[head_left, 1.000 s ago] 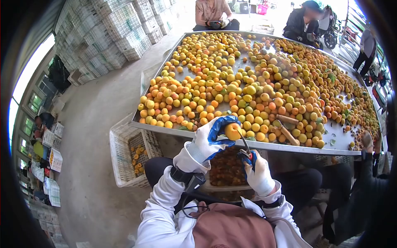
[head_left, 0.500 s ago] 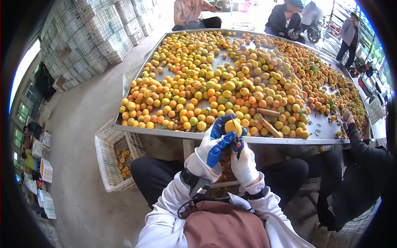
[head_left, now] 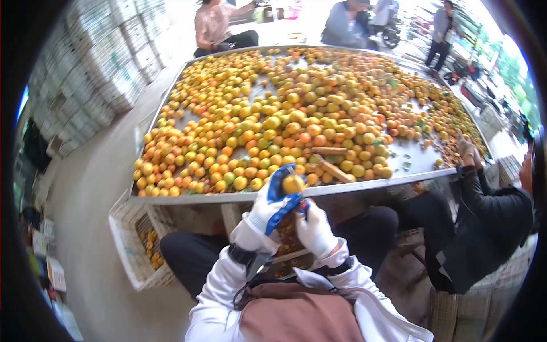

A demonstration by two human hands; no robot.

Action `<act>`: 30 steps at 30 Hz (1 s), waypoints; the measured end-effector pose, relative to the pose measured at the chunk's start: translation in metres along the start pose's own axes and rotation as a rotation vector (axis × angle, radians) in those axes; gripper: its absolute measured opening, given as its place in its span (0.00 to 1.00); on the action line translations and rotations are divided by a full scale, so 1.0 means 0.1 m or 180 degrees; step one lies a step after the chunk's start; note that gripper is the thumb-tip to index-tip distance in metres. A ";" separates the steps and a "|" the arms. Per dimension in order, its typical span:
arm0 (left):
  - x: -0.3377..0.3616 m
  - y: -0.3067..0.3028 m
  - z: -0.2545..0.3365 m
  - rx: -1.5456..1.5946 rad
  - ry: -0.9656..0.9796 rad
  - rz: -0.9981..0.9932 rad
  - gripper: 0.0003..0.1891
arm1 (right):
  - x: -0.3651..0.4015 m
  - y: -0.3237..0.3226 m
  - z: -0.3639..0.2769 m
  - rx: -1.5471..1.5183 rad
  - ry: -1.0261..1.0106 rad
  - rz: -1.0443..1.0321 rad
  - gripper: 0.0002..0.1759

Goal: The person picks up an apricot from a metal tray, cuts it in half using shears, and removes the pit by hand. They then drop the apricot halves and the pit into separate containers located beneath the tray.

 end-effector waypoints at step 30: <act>0.10 -0.23 -0.40 0.0190 -0.0758 0.0559 0.22 | 0.07 0.35 0.40 -0.1690 0.1085 -0.1310 0.16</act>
Point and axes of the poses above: each hand's wrist, its own x-axis away from the middle knuckle, its own y-axis out of the palm, z = x × y, the point moved 5 cm from there along -x, towards the middle knuckle, and after that the axes turned 2 degrees about -z, right-handed, at the moved point
